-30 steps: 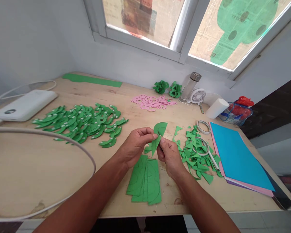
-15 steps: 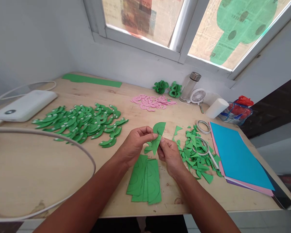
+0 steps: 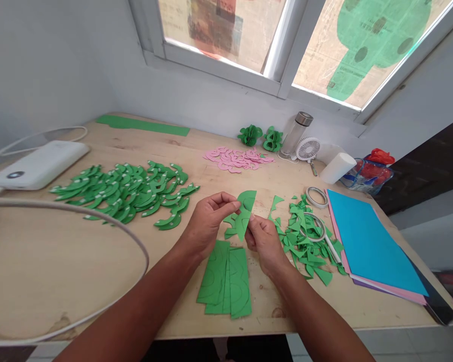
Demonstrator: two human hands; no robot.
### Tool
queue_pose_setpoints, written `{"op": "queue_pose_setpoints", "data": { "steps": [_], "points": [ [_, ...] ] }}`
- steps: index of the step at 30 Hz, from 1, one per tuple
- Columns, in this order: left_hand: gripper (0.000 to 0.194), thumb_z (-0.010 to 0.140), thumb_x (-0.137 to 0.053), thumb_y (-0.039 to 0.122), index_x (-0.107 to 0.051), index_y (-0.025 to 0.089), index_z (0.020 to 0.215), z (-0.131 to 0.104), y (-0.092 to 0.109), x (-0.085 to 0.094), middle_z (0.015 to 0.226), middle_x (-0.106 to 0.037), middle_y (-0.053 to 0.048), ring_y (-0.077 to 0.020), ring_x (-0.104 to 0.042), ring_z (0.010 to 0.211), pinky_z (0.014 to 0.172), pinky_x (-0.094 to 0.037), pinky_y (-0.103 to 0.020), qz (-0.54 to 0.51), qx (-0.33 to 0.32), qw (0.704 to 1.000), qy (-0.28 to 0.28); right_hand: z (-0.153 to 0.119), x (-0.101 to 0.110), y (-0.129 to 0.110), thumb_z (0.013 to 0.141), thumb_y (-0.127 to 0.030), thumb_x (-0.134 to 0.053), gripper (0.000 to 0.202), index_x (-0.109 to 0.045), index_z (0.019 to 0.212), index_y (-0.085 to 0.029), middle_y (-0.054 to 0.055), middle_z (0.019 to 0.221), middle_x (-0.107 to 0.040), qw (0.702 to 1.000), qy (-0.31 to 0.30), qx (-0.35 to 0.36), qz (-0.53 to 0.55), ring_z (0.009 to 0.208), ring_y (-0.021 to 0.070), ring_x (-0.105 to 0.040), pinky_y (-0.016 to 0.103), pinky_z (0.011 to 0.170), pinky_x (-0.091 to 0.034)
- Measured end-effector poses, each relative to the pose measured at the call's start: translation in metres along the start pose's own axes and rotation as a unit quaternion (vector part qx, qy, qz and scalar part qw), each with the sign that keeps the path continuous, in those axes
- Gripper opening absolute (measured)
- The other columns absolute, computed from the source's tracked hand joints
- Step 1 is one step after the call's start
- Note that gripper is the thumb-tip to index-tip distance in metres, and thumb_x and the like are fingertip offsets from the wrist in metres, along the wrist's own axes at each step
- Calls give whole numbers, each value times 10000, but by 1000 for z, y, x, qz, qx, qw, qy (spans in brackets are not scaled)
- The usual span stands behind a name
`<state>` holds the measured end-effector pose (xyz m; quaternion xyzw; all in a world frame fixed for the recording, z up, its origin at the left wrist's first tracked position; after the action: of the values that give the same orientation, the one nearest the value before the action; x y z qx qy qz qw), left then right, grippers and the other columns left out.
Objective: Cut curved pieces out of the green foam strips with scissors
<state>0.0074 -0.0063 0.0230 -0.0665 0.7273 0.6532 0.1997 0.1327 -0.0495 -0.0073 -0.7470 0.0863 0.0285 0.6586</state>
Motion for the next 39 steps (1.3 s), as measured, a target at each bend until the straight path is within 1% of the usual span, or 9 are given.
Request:
{"op": "queue_pose_setpoints", "data": {
  "steps": [8,13,18,24,30,34,39],
  "points": [
    [124,642,-742,251,-646,179,613,-1,-3,-2,612,-571,25,-125,-488,633,674,-381,-266,-9,2,1000,9,0,0,1,746,-579,-625,468,-431,534,-210,-90,397,-311,1000,13,-2,7,382,59,-179,238,396,-109],
    [116,637,-746,222,-643,179,607,-1,-6,-3,618,-564,30,-118,-476,639,685,-378,-258,-28,3,1000,12,0,0,3,767,-573,-603,463,-431,540,-209,-90,410,-303,1000,10,-3,7,389,60,-176,237,395,-111],
    [138,648,-760,235,-638,178,617,-2,-10,-4,633,-565,30,-118,-484,655,708,-382,-265,-58,22,998,10,1,-1,4,772,-572,-601,478,-409,526,-210,-92,411,-300,1000,18,-2,14,389,58,-178,235,394,-116],
    [146,678,-755,246,-629,178,649,-3,-15,-5,662,-579,28,-120,-470,674,681,-361,-269,-55,47,997,12,0,-1,2,776,-584,-599,466,-433,553,-210,-97,394,-306,1000,17,1,19,376,60,-182,241,386,-110],
    [143,681,-759,240,-635,173,659,-3,-18,-5,667,-587,28,-114,-475,691,703,-366,-263,-65,41,997,14,0,-2,1,783,-614,-596,487,-467,567,-197,-98,394,-314,1000,15,13,23,375,56,-188,239,384,-107],
    [144,663,-765,231,-635,170,647,-3,-18,-7,662,-587,28,-110,-477,679,683,-372,-253,-77,34,996,18,-1,-3,0,762,-639,-608,502,-492,572,-189,-99,394,-315,999,20,16,32,372,54,-189,236,382,-102],
    [151,650,-767,229,-627,172,636,-4,-17,-11,653,-582,32,-104,-468,651,662,-387,-249,-97,37,994,13,-1,-4,0,750,-651,-616,514,-486,563,-190,-96,393,-323,999,22,20,38,368,52,-195,233,378,-105]
  ]
}}
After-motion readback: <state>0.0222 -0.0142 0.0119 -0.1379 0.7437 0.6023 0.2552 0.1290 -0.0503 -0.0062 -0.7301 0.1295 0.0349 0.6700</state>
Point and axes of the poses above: each hand's wrist, its own z-axis towards the middle knuckle, its own x-axis out of the back of the hand, y = z × x, the point moved 1 cm from there along z, towards the middle knuckle
